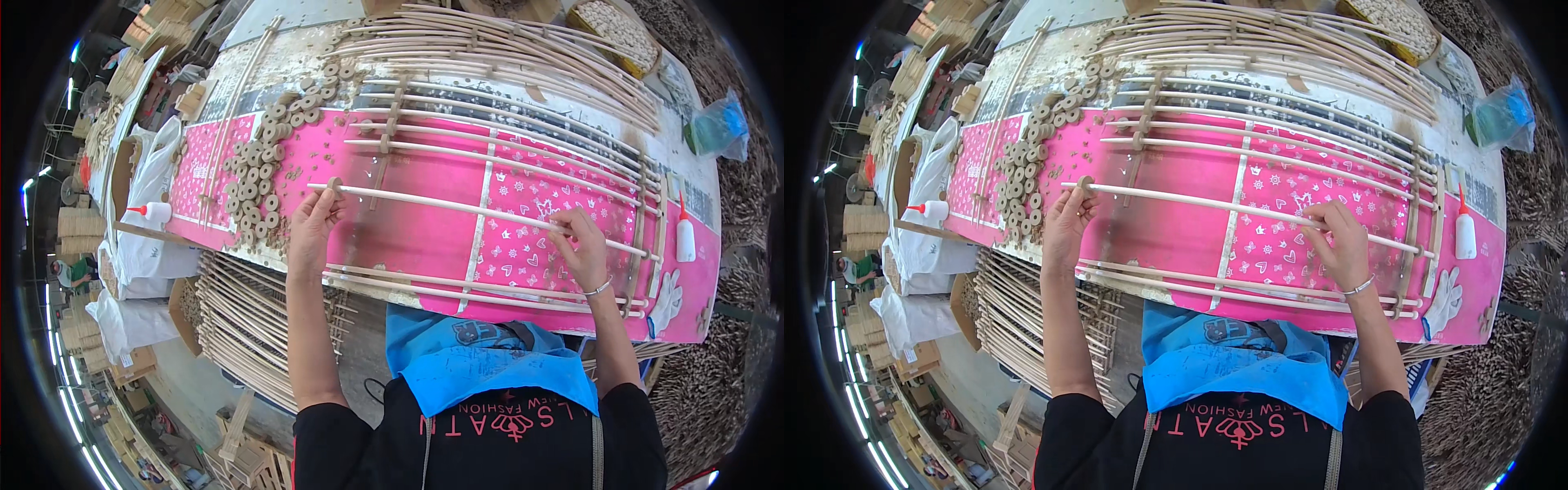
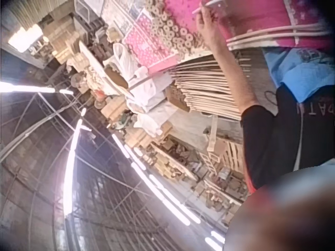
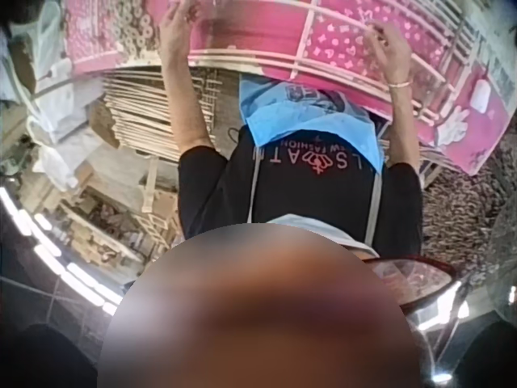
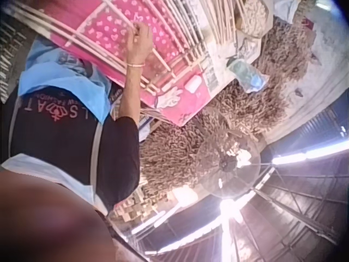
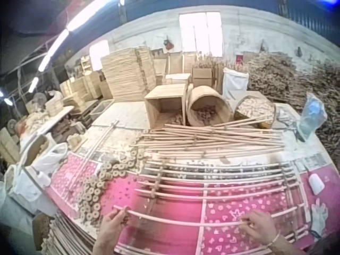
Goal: Assembling a bamboo rack by gluing wooden rings onto bamboo poles.
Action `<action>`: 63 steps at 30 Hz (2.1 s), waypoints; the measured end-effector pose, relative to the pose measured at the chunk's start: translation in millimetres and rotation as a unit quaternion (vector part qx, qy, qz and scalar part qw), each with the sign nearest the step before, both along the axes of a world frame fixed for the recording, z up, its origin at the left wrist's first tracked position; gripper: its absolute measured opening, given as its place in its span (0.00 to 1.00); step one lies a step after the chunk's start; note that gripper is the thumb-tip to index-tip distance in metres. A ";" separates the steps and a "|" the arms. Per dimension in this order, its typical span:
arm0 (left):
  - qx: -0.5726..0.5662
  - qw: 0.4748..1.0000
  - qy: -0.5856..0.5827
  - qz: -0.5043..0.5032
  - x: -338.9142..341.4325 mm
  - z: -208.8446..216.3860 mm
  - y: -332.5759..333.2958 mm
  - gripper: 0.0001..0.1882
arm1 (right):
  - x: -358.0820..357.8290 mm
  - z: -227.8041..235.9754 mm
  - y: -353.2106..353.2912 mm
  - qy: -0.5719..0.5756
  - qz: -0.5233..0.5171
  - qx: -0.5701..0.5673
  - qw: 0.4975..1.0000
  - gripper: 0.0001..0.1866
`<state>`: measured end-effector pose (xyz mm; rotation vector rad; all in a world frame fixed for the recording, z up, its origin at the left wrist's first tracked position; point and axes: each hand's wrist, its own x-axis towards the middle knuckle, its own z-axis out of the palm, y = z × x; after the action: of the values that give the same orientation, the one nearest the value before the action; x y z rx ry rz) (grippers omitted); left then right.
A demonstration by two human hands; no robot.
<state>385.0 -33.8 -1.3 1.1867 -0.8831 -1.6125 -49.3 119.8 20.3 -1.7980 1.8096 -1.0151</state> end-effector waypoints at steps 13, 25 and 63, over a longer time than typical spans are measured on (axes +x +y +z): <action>-0.011 1.000 -0.025 -0.009 -35.5 -5.9 -14.6 0.12 | -8.9 4.8 -31.8 0.082 -0.015 -0.044 0.996 0.06; -0.076 0.968 -0.238 -0.026 -39.1 -9.9 -31.1 0.15 | -22.9 -26.4 -44.2 0.054 -0.030 -0.015 0.998 0.09; -0.319 0.779 -0.534 0.078 26.8 -0.5 -39.1 0.19 | -18.0 -3.7 54.6 0.100 0.068 0.046 0.992 0.15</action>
<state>411.8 -73.0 -1.8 1.5569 -1.7846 -0.2640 -67.3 174.4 16.6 -1.9945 1.7865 -0.7096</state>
